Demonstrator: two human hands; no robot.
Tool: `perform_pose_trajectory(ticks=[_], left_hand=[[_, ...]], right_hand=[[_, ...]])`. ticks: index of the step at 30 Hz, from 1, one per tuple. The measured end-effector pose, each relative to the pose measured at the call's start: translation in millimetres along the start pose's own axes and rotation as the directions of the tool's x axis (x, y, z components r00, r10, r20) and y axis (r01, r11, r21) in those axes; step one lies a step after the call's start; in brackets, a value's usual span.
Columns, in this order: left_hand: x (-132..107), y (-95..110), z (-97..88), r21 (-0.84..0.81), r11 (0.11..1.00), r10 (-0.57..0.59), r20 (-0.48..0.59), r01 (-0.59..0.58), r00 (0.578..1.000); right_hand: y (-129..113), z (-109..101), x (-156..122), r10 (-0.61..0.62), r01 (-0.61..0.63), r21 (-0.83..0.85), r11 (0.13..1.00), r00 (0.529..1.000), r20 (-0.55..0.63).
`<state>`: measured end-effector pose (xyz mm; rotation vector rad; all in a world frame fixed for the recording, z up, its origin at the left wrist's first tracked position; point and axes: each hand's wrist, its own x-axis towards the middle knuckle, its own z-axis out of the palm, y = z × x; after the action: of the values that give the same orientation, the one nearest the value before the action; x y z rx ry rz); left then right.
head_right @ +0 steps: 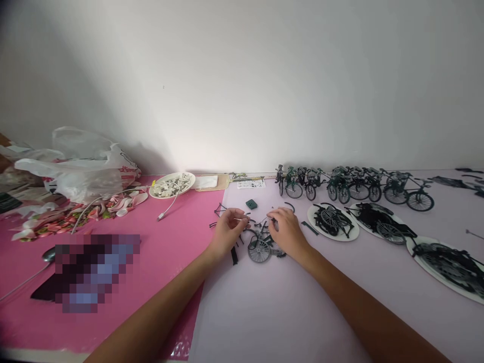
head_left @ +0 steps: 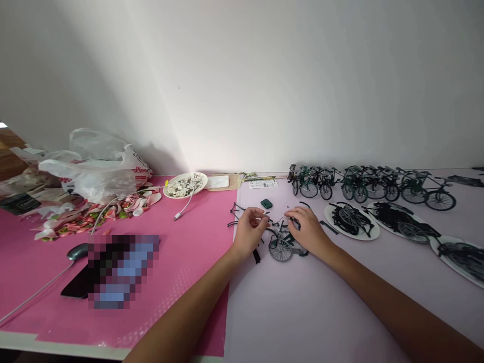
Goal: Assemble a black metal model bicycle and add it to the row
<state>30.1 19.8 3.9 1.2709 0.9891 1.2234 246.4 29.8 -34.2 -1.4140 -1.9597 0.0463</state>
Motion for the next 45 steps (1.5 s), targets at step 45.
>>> perform_pose_trajectory(ticks=[45], left_hand=[[0.7, -3.0, -0.5, 0.045, 0.999, 0.011, 0.015, -0.012, 1.0]], right_hand=[[-1.2, -1.0, -0.7, -0.029, 0.035, -0.036, 0.999, 0.988, 0.149]])
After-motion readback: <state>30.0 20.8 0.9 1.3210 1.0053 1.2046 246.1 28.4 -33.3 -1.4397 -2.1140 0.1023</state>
